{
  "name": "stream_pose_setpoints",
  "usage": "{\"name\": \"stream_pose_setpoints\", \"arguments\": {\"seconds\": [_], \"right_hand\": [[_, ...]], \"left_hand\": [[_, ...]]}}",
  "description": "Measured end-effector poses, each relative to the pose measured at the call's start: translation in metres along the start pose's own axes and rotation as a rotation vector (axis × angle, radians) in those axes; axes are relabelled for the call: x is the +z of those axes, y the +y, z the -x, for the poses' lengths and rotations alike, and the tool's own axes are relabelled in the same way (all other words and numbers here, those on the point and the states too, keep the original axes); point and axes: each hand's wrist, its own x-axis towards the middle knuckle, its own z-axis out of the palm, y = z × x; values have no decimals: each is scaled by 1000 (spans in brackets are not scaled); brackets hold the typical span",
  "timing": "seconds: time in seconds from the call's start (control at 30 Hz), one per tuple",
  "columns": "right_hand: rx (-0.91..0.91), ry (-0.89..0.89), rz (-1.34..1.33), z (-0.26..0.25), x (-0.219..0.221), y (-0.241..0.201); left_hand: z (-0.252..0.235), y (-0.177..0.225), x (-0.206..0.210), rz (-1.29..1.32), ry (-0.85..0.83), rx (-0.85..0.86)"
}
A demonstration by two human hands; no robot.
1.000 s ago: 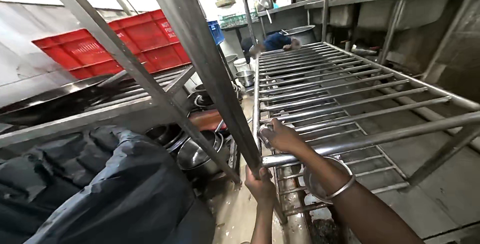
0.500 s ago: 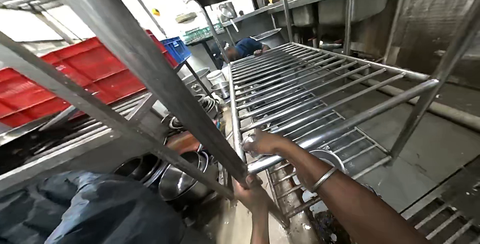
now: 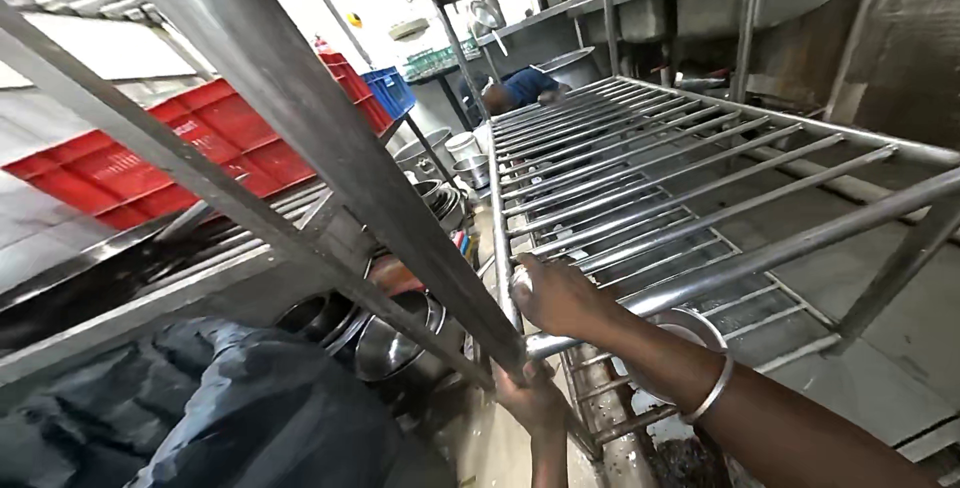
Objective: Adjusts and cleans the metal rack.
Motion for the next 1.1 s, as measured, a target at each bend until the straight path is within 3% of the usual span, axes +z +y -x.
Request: {"name": "stream_pose_setpoints", "arguments": {"seconds": [0.1, 0.37, 0.5, 0.8, 0.87, 1.0, 1.1], "right_hand": [[44, 6, 96, 0, 3, -12], [-51, -319, 94, -6, -26, 3], [-48, -134, 33, -6, -13, 7], [85, -41, 82, 1, -5, -18], [45, -119, 86, 4, -11, -12], [-191, -472, -44, -3, -37, -4], [-206, -502, 16, -8, -41, -6]], "left_hand": [[-1, 1, 2, -23, 12, 23], [0, 6, -1, -101, -13, 42], [-2, 5, 2, -87, -9, 48], [-6, 12, -1, -120, -51, 27], [-5, 12, -2, -115, -60, 26], [-5, 8, -2, -88, -60, 23], [-8, 6, -3, -65, -71, 28]]}}
